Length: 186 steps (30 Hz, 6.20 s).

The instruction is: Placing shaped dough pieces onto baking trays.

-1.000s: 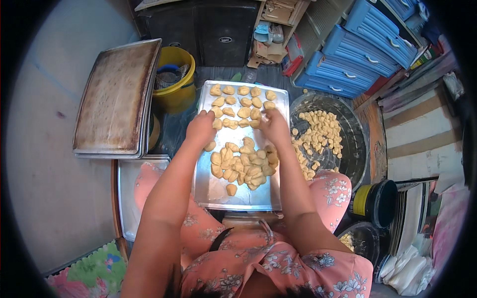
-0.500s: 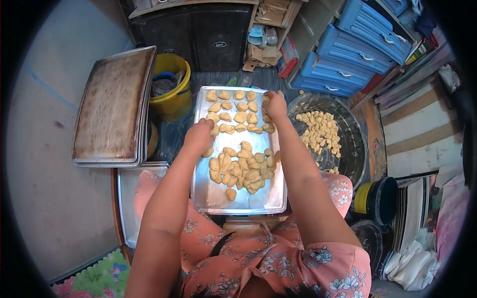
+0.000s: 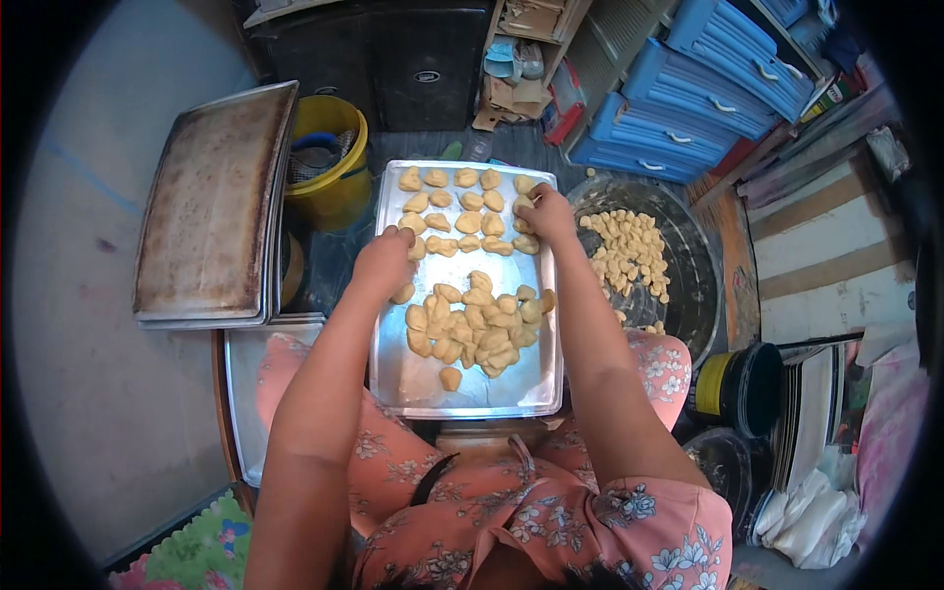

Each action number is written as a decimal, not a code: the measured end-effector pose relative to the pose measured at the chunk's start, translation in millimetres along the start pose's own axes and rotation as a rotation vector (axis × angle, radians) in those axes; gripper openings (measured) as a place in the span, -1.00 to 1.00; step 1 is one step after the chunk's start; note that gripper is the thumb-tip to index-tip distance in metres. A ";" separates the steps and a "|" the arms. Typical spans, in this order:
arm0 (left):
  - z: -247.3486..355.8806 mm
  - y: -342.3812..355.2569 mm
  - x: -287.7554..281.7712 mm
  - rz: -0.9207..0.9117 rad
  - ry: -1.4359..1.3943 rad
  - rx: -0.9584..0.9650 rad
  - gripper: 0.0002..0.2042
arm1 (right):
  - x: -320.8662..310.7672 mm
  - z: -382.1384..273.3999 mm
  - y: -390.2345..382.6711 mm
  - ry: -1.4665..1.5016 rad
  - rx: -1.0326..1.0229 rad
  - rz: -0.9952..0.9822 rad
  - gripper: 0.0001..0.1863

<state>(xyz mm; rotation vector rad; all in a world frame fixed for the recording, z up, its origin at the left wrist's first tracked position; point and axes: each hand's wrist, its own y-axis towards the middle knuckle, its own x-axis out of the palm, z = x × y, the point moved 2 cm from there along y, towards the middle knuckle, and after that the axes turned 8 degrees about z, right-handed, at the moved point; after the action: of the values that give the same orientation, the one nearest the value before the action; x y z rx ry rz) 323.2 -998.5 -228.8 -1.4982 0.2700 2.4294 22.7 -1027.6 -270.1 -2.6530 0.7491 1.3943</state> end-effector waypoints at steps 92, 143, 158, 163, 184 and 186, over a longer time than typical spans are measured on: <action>13.7 0.2 2.7 -0.086 0.046 0.069 -0.73 | 5.5 -67.1 -41.0 -0.083 -0.634 -0.137 -0.73; 22.6 -2.1 28.6 -0.176 0.103 0.141 -0.43 | 39.9 -110.9 -31.8 -0.196 -0.823 -0.300 -0.75; 26.4 1.7 32.8 -0.192 0.218 0.179 -0.58 | 55.0 -112.8 1.8 -0.064 -0.616 -0.132 -0.74; 32.0 4.6 22.7 -0.204 0.200 0.170 -0.62 | 67.2 -126.7 18.7 -0.212 -0.703 -0.117 -0.68; 8.2 0.1 0.2 -0.141 0.197 0.025 -0.61 | 85.5 -159.1 17.0 -0.420 -0.722 -0.292 -0.70; 8.9 -0.2 -1.4 -0.161 0.195 0.015 -0.60 | 86.7 -155.9 17.9 -0.434 -0.727 -0.205 -0.69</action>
<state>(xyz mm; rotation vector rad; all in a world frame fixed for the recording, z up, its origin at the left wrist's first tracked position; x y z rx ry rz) 316.4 -995.8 -223.5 -1.6841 0.1972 2.1569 174.9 -1118.5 -243.0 -2.5579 -0.1060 2.4001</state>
